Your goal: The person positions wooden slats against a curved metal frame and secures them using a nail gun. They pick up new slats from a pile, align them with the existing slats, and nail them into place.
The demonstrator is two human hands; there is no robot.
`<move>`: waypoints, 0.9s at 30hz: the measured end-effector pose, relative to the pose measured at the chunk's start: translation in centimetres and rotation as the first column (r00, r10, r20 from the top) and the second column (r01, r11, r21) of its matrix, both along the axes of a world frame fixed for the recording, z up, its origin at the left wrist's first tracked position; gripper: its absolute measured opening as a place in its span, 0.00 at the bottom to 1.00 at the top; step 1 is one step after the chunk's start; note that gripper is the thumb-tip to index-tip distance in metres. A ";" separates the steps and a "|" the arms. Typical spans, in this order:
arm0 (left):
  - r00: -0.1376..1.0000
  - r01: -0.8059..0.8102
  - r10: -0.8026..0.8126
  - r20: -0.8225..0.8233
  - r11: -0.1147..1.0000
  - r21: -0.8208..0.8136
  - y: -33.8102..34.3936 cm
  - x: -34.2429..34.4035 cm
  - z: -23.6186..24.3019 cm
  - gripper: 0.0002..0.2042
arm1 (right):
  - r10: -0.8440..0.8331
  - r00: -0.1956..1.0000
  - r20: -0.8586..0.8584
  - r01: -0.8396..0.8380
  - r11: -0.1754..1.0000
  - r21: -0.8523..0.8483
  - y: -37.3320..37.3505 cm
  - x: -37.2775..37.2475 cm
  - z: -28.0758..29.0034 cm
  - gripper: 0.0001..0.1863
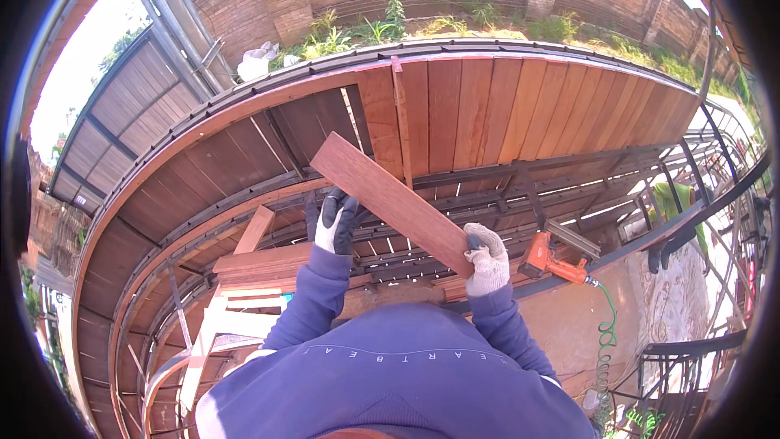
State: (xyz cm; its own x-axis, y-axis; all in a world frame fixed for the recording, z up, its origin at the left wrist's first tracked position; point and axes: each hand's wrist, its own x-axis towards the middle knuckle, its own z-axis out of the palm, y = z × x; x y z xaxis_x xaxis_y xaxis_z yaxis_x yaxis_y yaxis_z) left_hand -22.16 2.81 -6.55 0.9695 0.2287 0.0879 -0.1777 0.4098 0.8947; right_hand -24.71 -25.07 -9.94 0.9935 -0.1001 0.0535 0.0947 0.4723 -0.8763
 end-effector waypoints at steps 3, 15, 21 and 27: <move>0.995 0.024 -0.022 -0.100 1.000 0.014 -0.5 -0.2 0.2 0.24 | 0.205 0.978 -0.025 -0.204 0.978 0.045 1.6 0.7 -3.2 0.27; 0.996 -0.005 0.052 -0.079 0.864 0.504 6.1 5.6 1.5 0.18 | 0.290 0.948 -0.134 -0.137 -0.011 -0.991 -2.8 -2.0 -4.9 0.22; 1.000 0.006 -0.003 -0.006 0.840 0.542 11.0 12.5 3.6 0.20 | 0.233 0.957 -0.172 -0.170 -0.028 -0.985 -2.0 -2.6 -5.3 0.15; 0.999 0.051 -0.040 -0.032 0.788 0.613 11.9 16.7 3.0 0.17 | 0.198 0.969 -0.151 -0.151 -0.013 -0.988 -2.0 -2.6 -4.9 0.15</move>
State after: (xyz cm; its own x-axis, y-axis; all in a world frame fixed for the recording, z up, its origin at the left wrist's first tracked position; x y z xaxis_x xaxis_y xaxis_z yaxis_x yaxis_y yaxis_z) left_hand -5.49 14.74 -3.50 0.9801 0.0875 0.1783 -0.1557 -0.2189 0.9633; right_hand -27.34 -27.09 -14.87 0.9669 0.2504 -0.0499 0.1936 -0.8464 -0.4962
